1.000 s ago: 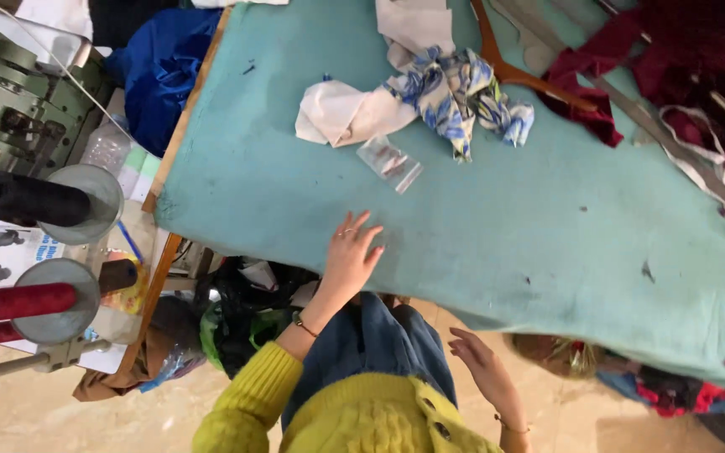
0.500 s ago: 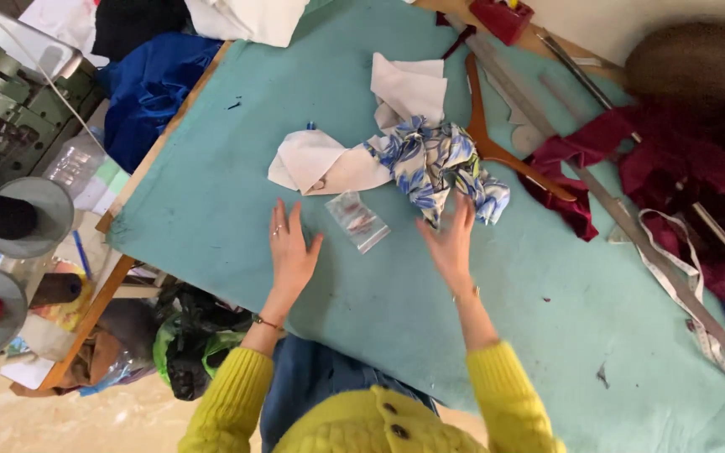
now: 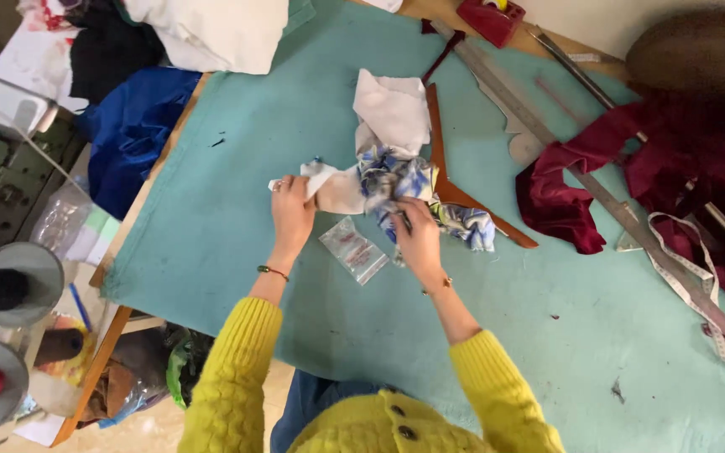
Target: Cutting pattern pieces out of maroon velvet fabric using large tailor scissors on a cutting table
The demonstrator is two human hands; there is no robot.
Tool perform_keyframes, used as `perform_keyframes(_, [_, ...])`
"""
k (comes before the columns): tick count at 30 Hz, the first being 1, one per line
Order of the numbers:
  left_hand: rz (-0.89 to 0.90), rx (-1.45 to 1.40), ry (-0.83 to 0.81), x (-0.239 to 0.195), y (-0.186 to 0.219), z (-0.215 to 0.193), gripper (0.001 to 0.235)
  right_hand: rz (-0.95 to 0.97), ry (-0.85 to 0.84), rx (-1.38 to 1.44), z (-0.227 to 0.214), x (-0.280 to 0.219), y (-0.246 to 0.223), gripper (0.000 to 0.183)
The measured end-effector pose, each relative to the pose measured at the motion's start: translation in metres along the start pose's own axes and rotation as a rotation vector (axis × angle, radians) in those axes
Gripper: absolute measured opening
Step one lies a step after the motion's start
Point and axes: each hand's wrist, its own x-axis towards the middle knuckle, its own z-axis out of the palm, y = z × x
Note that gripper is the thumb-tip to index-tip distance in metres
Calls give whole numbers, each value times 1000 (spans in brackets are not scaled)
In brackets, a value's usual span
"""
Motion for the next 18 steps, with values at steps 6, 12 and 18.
perform_keyframes(6, [-394,-798,167,63,10,-10,7,79,519,207,-114,48,23,17])
perform_keyframes(12, [-337,-1163,298,142,82,-75,11,29,859,652,-243,78,54,24])
perform_keyframes(18, [-148,-598,1,148,106,-15,95,289,799,935,-272,85,23,57])
